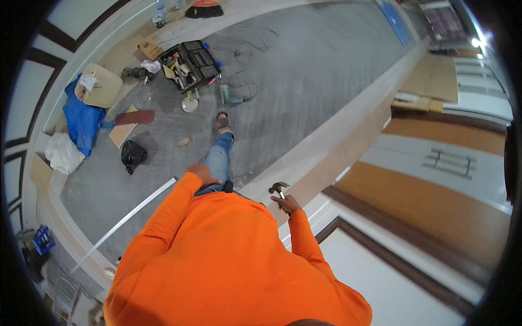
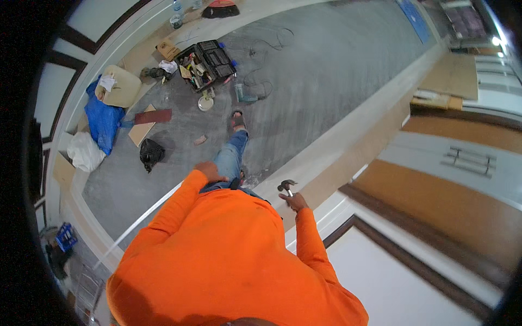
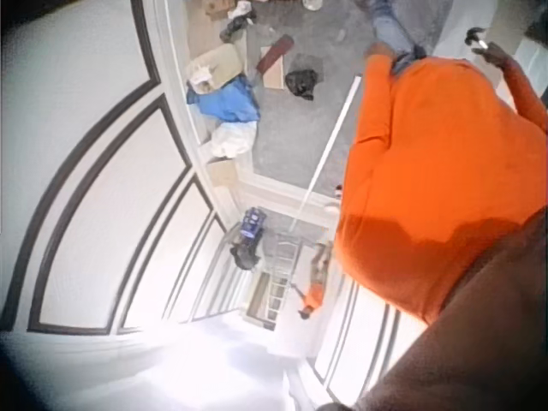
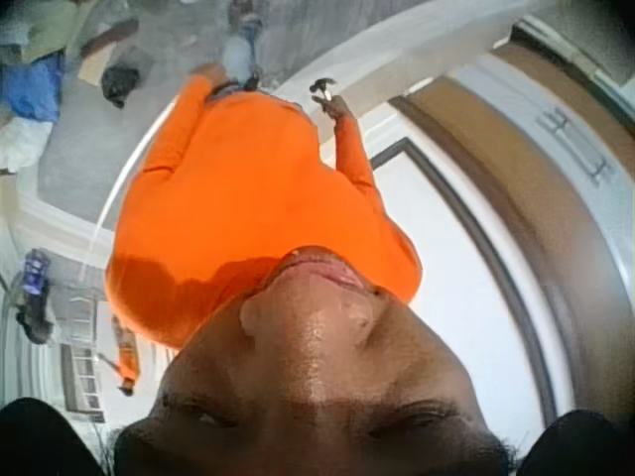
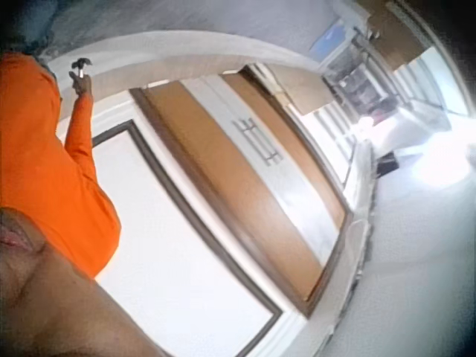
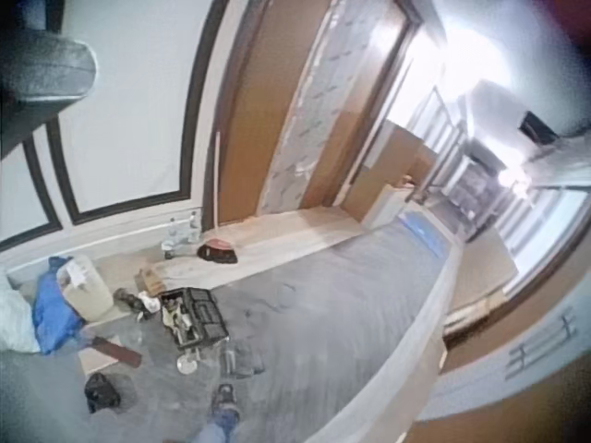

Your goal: The person picks up a drill, searches through a toolbox, and uses a hammer to tap a small component into the drill's body.

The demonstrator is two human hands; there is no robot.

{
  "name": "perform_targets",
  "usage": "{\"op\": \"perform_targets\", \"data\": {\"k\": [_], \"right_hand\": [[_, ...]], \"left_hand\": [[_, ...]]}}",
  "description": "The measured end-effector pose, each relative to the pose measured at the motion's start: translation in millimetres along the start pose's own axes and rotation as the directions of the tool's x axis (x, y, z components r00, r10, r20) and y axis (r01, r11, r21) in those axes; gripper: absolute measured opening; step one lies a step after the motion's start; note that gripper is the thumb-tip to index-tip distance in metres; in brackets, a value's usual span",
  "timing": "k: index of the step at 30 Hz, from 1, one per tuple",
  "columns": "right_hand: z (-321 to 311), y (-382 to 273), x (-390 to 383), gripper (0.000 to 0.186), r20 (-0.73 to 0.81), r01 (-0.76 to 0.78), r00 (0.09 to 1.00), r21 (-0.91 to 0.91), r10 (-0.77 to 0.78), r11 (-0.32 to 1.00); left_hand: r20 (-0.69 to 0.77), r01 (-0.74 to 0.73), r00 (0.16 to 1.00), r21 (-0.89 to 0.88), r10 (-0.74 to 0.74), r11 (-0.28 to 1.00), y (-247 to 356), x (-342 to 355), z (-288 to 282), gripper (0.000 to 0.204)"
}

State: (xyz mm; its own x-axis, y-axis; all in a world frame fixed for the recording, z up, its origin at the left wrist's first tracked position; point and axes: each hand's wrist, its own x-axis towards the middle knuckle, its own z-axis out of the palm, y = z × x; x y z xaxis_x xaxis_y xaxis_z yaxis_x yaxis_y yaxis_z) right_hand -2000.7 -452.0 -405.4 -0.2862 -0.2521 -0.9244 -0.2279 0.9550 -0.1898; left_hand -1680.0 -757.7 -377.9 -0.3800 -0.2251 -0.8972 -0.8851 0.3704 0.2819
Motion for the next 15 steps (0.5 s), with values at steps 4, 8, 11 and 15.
{"op": "perform_targets", "data": {"k": [4, 8, 11, 15], "right_hand": [[-65.3, -51.9, 68.2, 0.064, 0.041, 0.206, 0.978, -0.295, -0.203, 0.933], [-120.5, -181.8, 28.3, 0.051, 0.073, 0.096, 0.992, 0.056, -0.100, 0.994], [-198.0, -219.5, 45.3, 0.033, 0.201, 0.097, 0.974, 0.031, -0.101, 0.995], [-275.8, -311.7, 37.9, 0.027, 0.282, 0.388, 0.885, -0.012, -0.369, 0.922]], "left_hand": [[-0.137, -0.187, 0.974, -0.021, 0.183, 0.982, 27.7, 64.3, -60.0, 0.069], [0.001, -0.130, 0.991, -0.192, 0.133, 0.973, 17.8, 76.6, -87.8, 0.053], [-0.139, -0.168, 0.983, -0.432, 0.119, 0.886, 30.4, 77.5, -110.3, 0.047], [-0.166, -0.225, 0.974, -0.640, 0.154, 0.734, 57.0, 48.6, -136.3, 0.038]]}}
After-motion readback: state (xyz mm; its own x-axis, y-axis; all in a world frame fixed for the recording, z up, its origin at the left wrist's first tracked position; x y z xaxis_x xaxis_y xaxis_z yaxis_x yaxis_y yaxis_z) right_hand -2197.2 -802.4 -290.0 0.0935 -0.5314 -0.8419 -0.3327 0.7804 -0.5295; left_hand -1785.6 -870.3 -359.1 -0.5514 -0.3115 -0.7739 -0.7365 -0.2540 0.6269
